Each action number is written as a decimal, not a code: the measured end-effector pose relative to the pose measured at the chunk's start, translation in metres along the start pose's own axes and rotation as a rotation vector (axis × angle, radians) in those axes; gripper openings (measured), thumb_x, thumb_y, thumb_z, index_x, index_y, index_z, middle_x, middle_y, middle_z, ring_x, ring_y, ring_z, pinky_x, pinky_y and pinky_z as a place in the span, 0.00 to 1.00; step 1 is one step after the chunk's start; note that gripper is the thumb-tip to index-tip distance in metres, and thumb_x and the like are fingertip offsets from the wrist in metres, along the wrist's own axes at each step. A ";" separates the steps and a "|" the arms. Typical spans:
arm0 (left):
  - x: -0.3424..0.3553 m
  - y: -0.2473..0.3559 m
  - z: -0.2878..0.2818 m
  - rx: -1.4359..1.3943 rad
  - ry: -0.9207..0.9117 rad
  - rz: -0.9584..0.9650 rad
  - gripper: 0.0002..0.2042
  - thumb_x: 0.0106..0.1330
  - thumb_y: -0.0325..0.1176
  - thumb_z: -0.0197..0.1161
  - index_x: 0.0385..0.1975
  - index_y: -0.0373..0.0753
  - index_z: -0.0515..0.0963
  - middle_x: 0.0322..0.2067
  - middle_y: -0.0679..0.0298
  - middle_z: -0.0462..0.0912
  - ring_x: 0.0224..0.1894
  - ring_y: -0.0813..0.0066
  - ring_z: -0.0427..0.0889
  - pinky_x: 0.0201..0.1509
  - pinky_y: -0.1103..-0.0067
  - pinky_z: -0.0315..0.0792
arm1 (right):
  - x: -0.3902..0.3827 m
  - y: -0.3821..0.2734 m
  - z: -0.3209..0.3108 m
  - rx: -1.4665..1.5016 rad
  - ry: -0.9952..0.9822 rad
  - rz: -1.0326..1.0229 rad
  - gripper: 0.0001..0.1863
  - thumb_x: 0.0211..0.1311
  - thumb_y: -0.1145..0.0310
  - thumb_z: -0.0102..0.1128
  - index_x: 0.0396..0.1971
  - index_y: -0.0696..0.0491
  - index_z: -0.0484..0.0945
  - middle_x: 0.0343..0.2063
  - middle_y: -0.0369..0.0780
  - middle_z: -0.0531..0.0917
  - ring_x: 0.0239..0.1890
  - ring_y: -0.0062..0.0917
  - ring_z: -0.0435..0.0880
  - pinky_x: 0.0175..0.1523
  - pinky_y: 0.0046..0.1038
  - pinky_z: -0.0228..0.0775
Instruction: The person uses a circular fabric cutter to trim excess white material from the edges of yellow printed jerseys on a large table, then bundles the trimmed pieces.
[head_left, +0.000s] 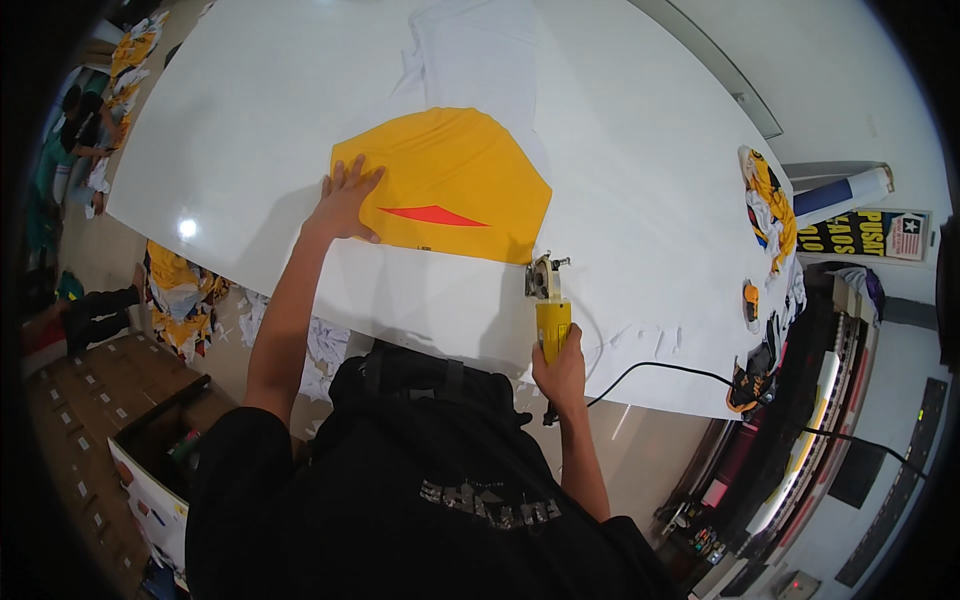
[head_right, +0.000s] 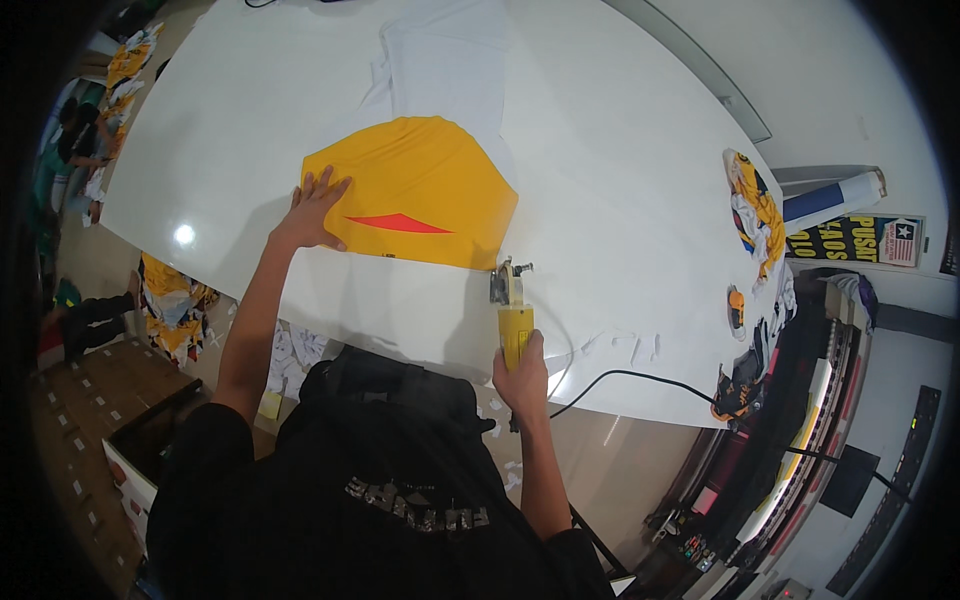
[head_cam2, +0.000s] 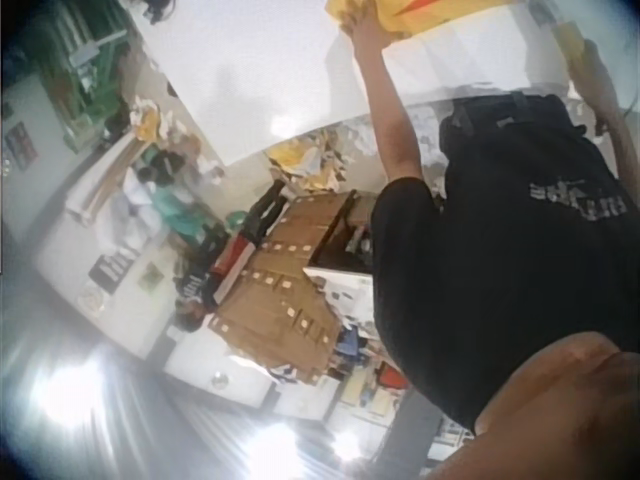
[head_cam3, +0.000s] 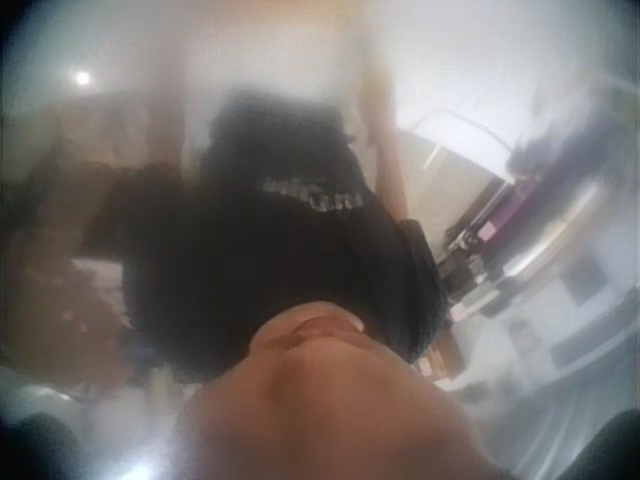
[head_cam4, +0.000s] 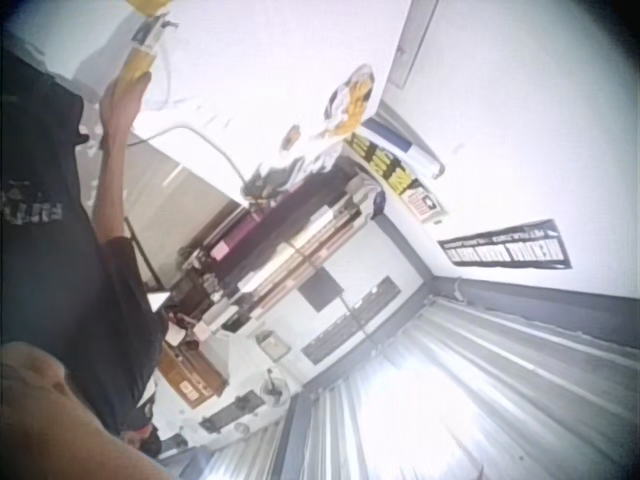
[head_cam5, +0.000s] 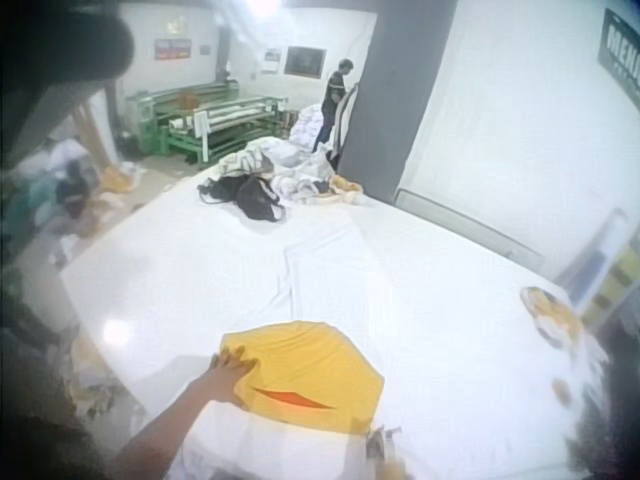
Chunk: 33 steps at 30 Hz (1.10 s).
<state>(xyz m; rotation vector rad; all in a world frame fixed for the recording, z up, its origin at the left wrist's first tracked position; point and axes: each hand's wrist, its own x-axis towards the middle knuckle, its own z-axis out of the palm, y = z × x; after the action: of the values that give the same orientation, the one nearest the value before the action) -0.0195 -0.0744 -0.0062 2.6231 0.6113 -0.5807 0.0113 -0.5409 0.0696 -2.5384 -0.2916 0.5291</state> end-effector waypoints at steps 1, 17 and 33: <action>0.000 0.001 -0.001 -0.006 -0.002 0.002 0.70 0.34 0.44 0.89 0.82 0.63 0.48 0.84 0.61 0.35 0.84 0.44 0.32 0.84 0.47 0.38 | 0.004 0.003 0.002 -0.005 0.008 -0.014 0.33 0.65 0.66 0.65 0.62 0.66 0.61 0.46 0.66 0.81 0.48 0.65 0.83 0.51 0.53 0.77; -0.005 0.007 -0.006 -0.021 0.021 0.001 0.67 0.35 0.42 0.89 0.81 0.59 0.53 0.83 0.57 0.39 0.83 0.41 0.33 0.84 0.48 0.39 | 0.017 0.014 0.002 -0.014 -0.011 -0.041 0.35 0.65 0.64 0.65 0.65 0.65 0.60 0.51 0.65 0.79 0.51 0.63 0.82 0.53 0.51 0.78; -0.006 -0.001 -0.001 -0.061 0.042 0.010 0.68 0.34 0.42 0.90 0.81 0.60 0.52 0.83 0.59 0.39 0.84 0.44 0.33 0.84 0.49 0.38 | 0.040 -0.023 0.005 -0.042 0.003 0.002 0.29 0.64 0.67 0.66 0.56 0.65 0.62 0.46 0.66 0.80 0.45 0.64 0.83 0.48 0.53 0.77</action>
<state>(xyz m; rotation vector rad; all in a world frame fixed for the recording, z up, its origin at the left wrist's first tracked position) -0.0246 -0.0754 -0.0023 2.5857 0.6189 -0.4968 0.0430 -0.5069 0.0655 -2.5798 -0.3023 0.5257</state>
